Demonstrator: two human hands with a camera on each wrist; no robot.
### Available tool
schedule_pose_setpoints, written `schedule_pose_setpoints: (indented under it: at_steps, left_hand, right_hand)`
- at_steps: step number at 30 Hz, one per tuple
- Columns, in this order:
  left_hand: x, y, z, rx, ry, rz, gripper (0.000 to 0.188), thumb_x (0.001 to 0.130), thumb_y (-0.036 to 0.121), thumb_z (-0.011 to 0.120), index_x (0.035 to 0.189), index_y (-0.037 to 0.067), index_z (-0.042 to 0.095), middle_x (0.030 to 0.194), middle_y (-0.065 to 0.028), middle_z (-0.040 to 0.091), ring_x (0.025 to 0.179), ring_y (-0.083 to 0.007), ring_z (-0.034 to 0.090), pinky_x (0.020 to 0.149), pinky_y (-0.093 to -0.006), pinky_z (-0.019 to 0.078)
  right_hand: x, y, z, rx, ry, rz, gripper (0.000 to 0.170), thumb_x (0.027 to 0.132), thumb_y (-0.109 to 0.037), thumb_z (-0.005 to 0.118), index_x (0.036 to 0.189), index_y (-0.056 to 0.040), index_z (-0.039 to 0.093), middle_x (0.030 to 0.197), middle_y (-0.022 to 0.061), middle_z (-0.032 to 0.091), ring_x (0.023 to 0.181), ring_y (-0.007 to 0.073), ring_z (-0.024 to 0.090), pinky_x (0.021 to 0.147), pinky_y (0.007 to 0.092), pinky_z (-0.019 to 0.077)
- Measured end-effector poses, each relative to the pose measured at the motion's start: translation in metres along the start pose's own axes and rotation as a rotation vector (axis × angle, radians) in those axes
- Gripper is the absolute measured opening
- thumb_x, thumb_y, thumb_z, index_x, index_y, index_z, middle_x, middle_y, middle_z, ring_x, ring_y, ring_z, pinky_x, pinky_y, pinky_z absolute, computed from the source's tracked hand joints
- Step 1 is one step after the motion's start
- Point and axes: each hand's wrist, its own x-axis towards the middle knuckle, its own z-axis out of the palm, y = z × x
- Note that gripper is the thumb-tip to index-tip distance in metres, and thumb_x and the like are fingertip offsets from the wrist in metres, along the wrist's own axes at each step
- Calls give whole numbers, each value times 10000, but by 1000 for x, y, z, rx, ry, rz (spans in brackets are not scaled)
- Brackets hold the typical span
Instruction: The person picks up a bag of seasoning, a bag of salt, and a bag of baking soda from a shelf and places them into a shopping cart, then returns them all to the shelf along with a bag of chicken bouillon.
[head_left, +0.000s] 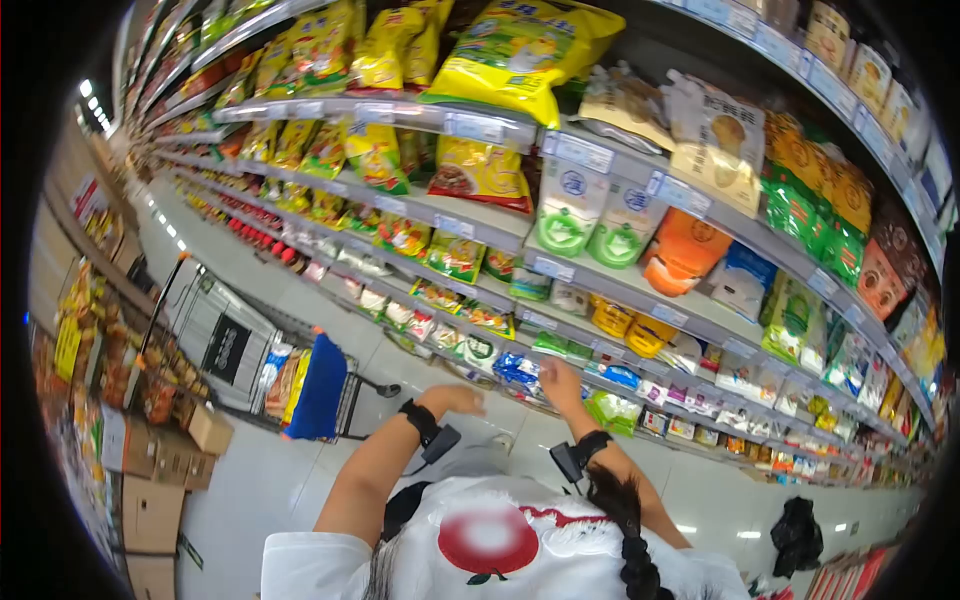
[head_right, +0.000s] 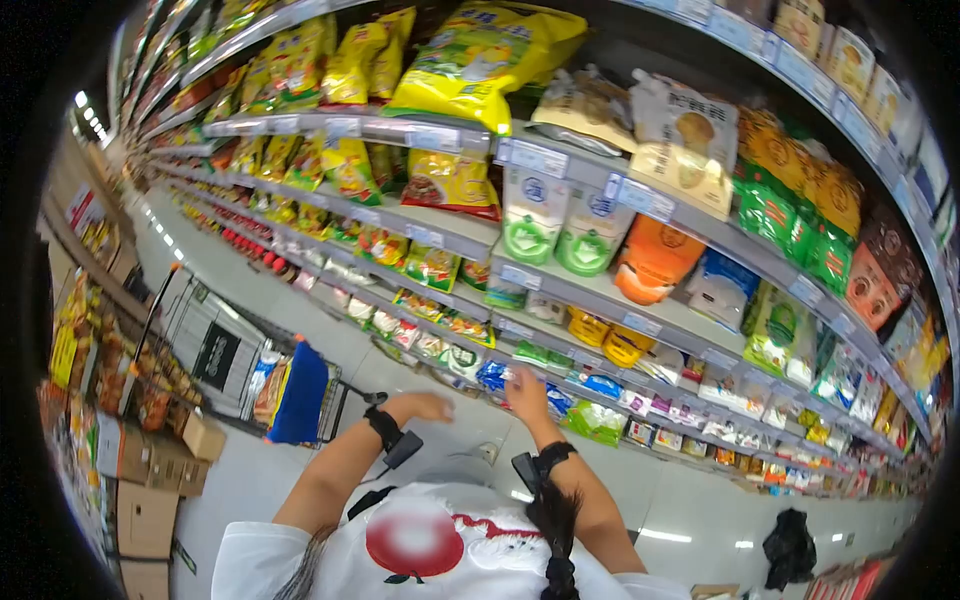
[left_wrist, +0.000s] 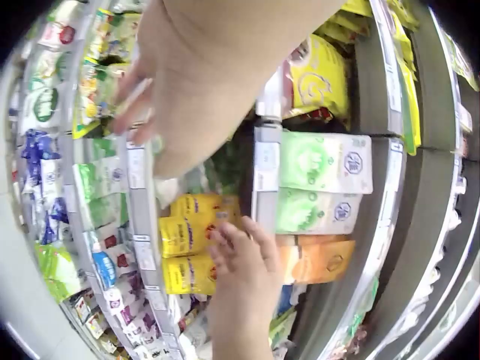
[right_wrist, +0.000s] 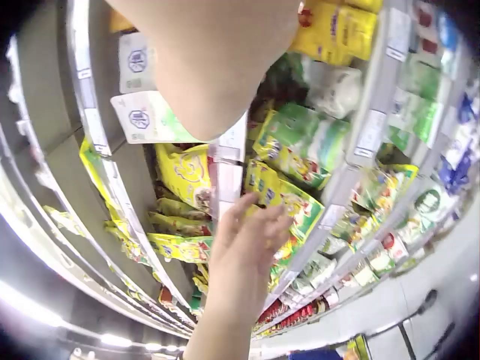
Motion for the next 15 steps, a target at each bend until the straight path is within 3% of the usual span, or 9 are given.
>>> schedule_pose_setpoints:
  at_steps: [1, 2, 3, 4, 6, 9, 10, 13, 15]
  left_hand:
    - [-1, -14, 36, -5, -222, -76, 427, 767, 375, 519, 939, -14, 558, 933, -190, 596, 863, -344, 559, 764, -428, 436]
    - [-22, -13, 60, -38, -121, -79, 426, 774, 390, 506, 940, 4, 572, 943, -173, 604, 851, -326, 568, 760, -422, 441]
    - [-40, -9, 82, -70, -22, -84, 427, 781, 406, 492, 941, 21, 586, 953, -155, 612, 839, -307, 576, 756, -417, 446]
    - [-50, -5, 104, -98, -10, -112, 427, 781, 406, 492, 941, 21, 586, 953, -155, 612, 839, -307, 576, 756, -417, 446]
    - [-75, 2, 148, -797, -235, -514, 414, 782, 423, 479, 911, 53, 613, 944, -93, 625, 780, -222, 588, 718, -368, 458]
    - [-103, 9, 222, -666, -679, -435, 302, 806, 361, 464, 898, 112, 607, 751, -5, 613, 665, -145, 572, 624, -306, 448]
    - [-117, 23, 215, -569, -702, -503, 263, 750, 364, 499, 695, 128, 600, 584, 29, 544, 549, -139, 526, 526, -314, 412]
    - [-167, 58, 199, -513, -396, -624, 265, 671, 376, 544, 550, 141, 528, 496, 25, 468, 464, -140, 473, 467, -319, 375]
    - [-186, 50, 211, -589, -382, -677, 243, 615, 373, 572, 561, 140, 532, 492, 15, 464, 451, -149, 466, 448, -325, 368]
  right_hand:
    - [-14, 35, 24, -67, -73, 18, 189, 737, -165, 552, 893, -60, 565, 728, 138, 593, 696, 300, 581, 649, 392, 460]
    - [-30, 79, 52, -181, -101, -107, 216, 732, -188, 554, 909, -64, 570, 656, 107, 584, 608, 212, 587, 543, 323, 460]
    - [-48, 87, 54, 189, -478, 178, 197, 736, -193, 556, 875, -56, 588, 688, 95, 592, 634, 166, 591, 549, 297, 461]
    - [-65, 123, 81, 168, -605, 421, 203, 757, -206, 547, 886, -52, 575, 761, 93, 598, 670, 176, 596, 576, 314, 472]
    - [-111, 98, 80, 350, -616, 777, 210, 781, -209, 531, 916, -49, 541, 828, 113, 598, 702, 209, 601, 596, 338, 481]
    - [-168, 126, 99, 487, -644, 990, 275, 767, -196, 524, 1000, -53, 497, 836, 121, 595, 653, 234, 602, 563, 330, 474]
    - [-182, 134, 105, 429, -686, 1026, 260, 774, -194, 523, 987, -48, 497, 851, 136, 595, 687, 248, 605, 587, 353, 486]
    - [-207, 168, 132, 268, -813, 1009, 207, 762, -167, 513, 891, -6, 523, 794, 149, 595, 648, 249, 601, 538, 353, 483]
    - [-200, 169, 149, 177, -875, 958, 190, 744, -143, 506, 808, 30, 549, 722, 148, 593, 574, 235, 594, 467, 331, 468]
